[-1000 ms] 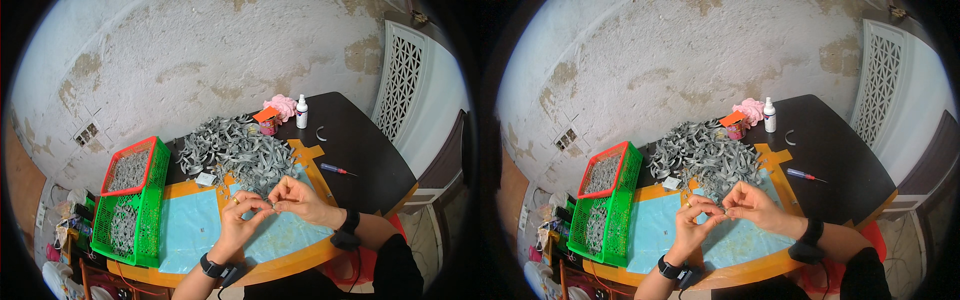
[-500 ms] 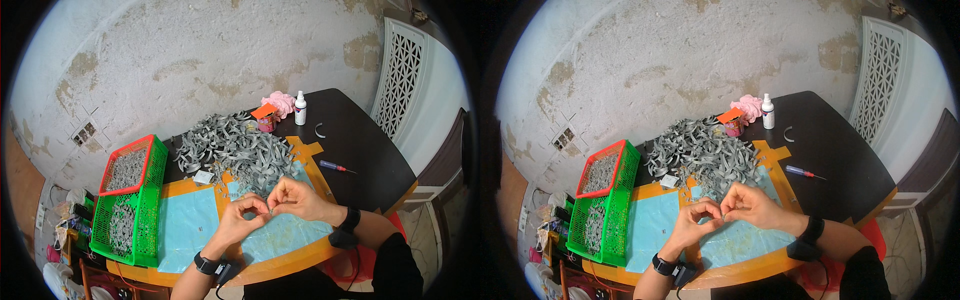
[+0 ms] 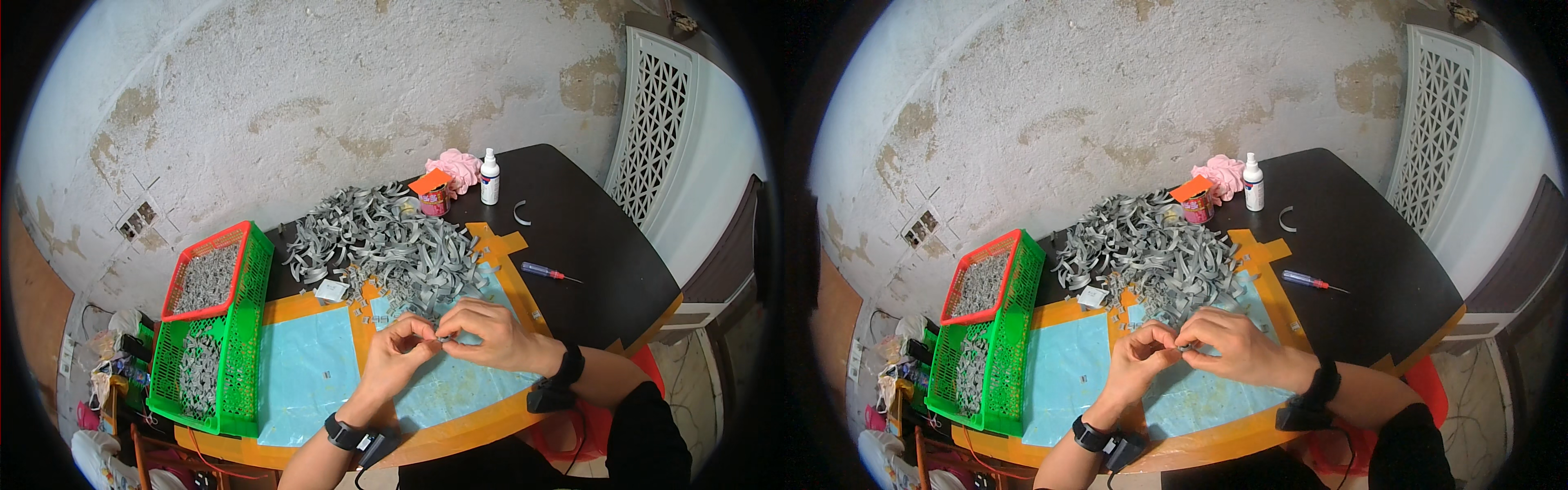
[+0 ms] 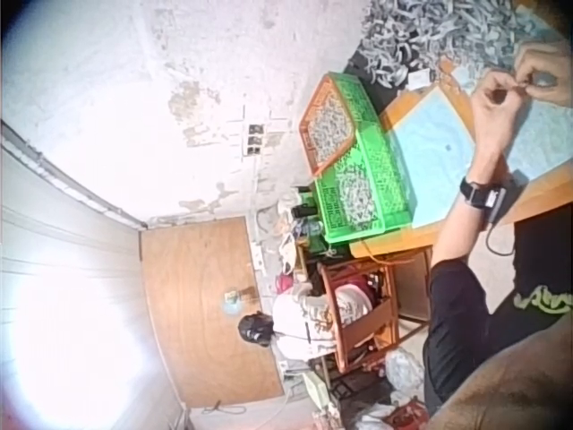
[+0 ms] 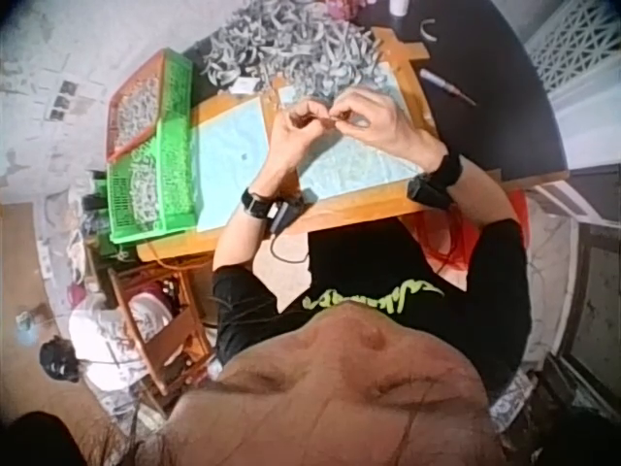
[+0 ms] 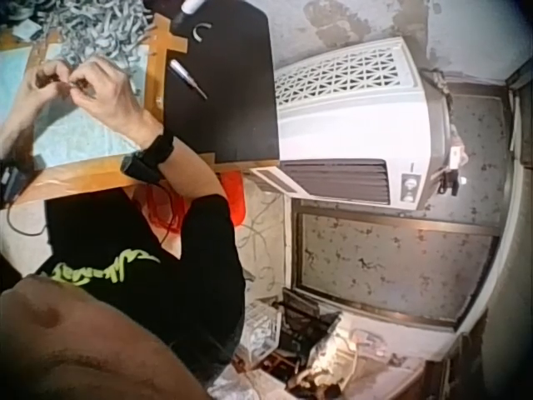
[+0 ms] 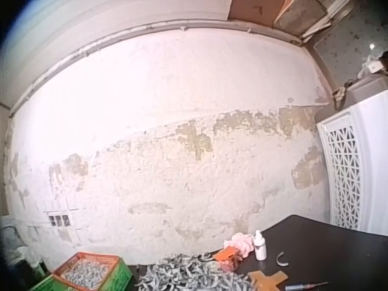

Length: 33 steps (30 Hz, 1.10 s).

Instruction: The recorder is assembling small grey leather or synthetic shoe components by aligning and pressing them together at a workbench.

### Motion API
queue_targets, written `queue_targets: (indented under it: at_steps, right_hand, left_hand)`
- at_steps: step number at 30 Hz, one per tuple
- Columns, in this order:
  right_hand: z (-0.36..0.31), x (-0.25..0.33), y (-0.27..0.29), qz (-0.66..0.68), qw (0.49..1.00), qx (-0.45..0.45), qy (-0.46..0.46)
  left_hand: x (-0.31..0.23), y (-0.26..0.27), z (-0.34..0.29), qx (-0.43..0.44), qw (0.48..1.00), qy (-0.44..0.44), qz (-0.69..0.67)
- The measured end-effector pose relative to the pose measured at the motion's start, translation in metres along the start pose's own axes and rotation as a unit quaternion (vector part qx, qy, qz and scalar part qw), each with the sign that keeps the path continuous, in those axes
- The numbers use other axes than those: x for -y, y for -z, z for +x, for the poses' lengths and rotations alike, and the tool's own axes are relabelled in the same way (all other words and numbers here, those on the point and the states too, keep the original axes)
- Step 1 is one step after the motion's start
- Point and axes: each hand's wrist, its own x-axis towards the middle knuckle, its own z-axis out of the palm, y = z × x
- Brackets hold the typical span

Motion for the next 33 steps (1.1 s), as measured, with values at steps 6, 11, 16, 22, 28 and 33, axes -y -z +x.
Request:
queue_targets:
  at_steps: [6, 11, 16, 22, 28, 33]
  right_hand:
    - [0.002, 0.007, 0.001, 0.014, 0.999, -0.029, 0.009]
    - [0.001, 0.005, -0.002, 0.001, 0.997, -0.058, 0.046]
    - [0.003, 0.006, 0.002, 0.030, 0.998, -0.055, 0.024]
    - [-0.005, -0.004, -0.002, 0.191, 0.965, -0.015, -0.177]
    - [-0.006, -0.009, 0.001, 0.329, 0.895, 0.032, -0.298]
    - [-0.008, -0.013, 0.000, 0.271, 0.924, 0.056, -0.264]
  left_hand:
    - [-0.004, -0.002, -0.004, 0.015, 0.998, 0.020, -0.066]
    - [-0.005, -0.007, -0.005, -0.008, 0.993, 0.045, -0.107]
    - [-0.001, -0.005, -0.004, -0.001, 0.989, 0.023, -0.149]
    - [-0.002, 0.002, 0.000, -0.013, 0.994, -0.035, -0.098]
    - [-0.016, 0.002, 0.001, -0.020, 0.997, -0.046, 0.053]
    - [-0.007, 0.008, 0.001, 0.006, 0.989, -0.057, 0.137]
